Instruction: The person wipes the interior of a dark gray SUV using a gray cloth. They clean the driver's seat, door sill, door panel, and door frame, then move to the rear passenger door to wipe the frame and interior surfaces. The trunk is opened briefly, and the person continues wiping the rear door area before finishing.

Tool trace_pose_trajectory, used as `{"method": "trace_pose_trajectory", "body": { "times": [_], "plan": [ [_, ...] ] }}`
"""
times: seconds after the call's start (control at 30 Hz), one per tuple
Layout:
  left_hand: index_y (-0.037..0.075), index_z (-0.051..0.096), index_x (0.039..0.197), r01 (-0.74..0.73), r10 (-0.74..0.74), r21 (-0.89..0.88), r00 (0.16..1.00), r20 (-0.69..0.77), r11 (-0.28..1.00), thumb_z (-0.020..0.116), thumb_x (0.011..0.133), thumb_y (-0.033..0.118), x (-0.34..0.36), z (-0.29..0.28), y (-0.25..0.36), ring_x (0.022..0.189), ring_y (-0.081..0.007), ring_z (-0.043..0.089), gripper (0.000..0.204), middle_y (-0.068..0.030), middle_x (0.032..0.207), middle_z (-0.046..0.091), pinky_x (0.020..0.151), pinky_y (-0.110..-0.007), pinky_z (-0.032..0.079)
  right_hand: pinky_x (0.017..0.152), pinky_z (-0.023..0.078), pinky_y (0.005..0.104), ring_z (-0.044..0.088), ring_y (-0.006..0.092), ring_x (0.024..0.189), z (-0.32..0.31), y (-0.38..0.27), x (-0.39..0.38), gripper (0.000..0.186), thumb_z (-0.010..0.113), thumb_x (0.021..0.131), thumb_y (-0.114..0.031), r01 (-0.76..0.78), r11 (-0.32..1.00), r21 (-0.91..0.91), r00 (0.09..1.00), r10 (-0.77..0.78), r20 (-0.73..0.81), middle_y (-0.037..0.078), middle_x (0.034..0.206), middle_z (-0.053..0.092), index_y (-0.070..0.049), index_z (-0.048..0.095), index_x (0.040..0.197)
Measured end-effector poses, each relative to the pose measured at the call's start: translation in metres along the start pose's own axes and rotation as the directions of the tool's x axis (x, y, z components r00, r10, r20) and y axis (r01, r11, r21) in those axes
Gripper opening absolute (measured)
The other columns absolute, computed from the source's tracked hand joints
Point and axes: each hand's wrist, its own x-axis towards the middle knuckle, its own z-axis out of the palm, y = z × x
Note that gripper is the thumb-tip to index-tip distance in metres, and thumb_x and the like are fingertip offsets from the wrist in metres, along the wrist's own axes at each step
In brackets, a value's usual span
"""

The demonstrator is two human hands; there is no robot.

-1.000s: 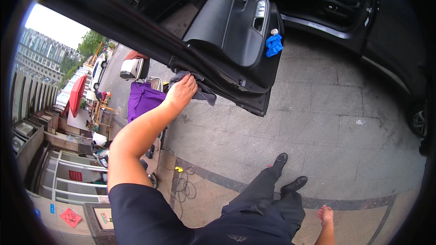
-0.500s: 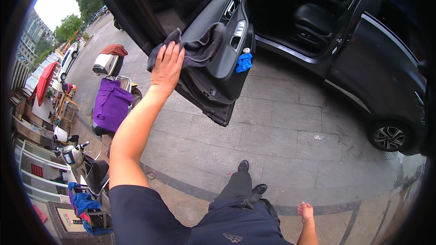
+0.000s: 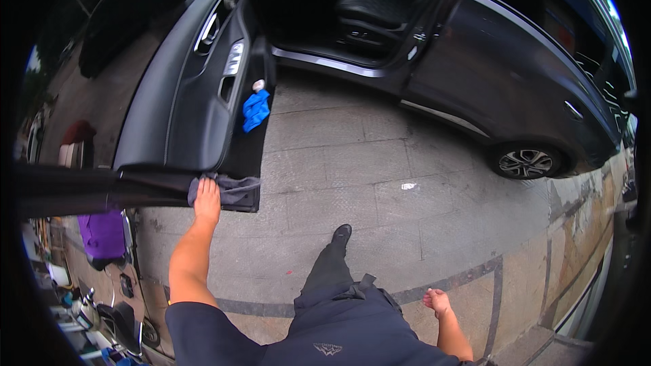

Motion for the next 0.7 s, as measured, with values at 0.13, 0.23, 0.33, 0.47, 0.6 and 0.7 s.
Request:
{"method": "trace_pose_trajectory", "body": {
  "times": [0.13,0.23,0.33,0.47,0.6,0.7],
  "plan": [
    [0.002,0.059,0.126,0.525,-0.011,-0.637,0.777,0.630,0.565,0.059,0.081,0.008,0.074,-0.007,0.073,0.124,-0.0336,0.054,0.046,-0.0166,0.126,0.061,0.108,-0.047,0.037,0.070,0.055,0.0295,0.067,0.0171,0.081,-0.026,-0.037,-0.007,0.023,0.061,0.096,-0.028,0.059,0.988,0.143,0.996,-0.048,-0.078,0.007,0.092,0.069,-0.006,0.063,0.100],
    [0.006,0.034,0.148,0.835,0.226,-0.453,0.529,0.818,-0.313,0.057,0.073,-0.012,0.126,-0.058,0.179,0.109,-0.0366,0.062,0.080,-0.0241,0.128,0.056,0.082,-0.054,0.054,0.070,0.055,0.0294,0.067,0.0164,0.081,-0.038,-0.047,-0.011,0.022,0.062,0.096,-0.027,0.060,0.973,0.221,0.993,-0.035,-0.113,0.007,0.093,0.069,-0.006,0.063,0.100],
    [0.001,0.024,0.150,0.737,0.434,-0.540,0.675,0.596,-0.406,0.058,0.078,-0.006,0.160,-0.146,0.311,0.119,-0.0342,0.058,0.080,-0.0219,0.136,0.052,0.098,-0.046,0.049,0.071,0.054,0.0288,0.066,0.0149,0.082,-0.055,-0.058,-0.002,0.021,0.064,0.095,-0.025,0.100,0.959,0.266,0.982,-0.052,-0.181,0.007,0.094,0.070,-0.005,0.064,0.103],
    [0.002,0.051,0.130,0.687,0.573,-0.568,0.713,0.405,-0.453,0.074,0.087,0.011,0.161,-0.302,0.479,0.114,-0.0219,0.060,0.049,-0.0115,0.125,0.063,0.099,-0.037,0.046,0.077,0.052,0.0283,0.064,0.0142,0.087,-0.097,-0.093,0.012,0.026,0.067,0.093,-0.021,0.327,0.931,0.161,0.913,-0.268,-0.306,0.007,0.099,0.069,-0.002,0.064,0.111],
    [-0.007,0.032,0.144,0.636,0.699,-0.655,0.680,0.224,-0.408,0.075,0.088,0.028,0.134,-0.477,0.594,0.122,-0.0258,0.056,0.078,-0.0189,0.137,0.053,0.104,-0.038,0.043,0.091,0.051,0.0346,0.064,0.0224,0.108,-0.164,-0.146,0.013,0.043,0.070,0.090,-0.029,0.492,0.852,0.180,0.800,-0.361,-0.480,0.014,0.115,0.067,-0.002,0.060,0.123],
    [-0.006,0.037,0.143,0.532,0.828,-0.817,0.545,0.130,-0.222,0.064,0.093,0.046,0.093,-0.600,0.649,0.127,-0.0287,0.053,0.077,-0.0204,0.142,0.049,0.107,-0.040,0.041,0.095,0.050,0.0390,0.061,0.0246,0.114,-0.220,-0.172,0.011,0.048,0.066,0.093,-0.032,0.549,0.749,0.371,0.742,-0.233,-0.628,0.015,0.123,0.065,-0.004,0.057,0.130]
  ]
}}
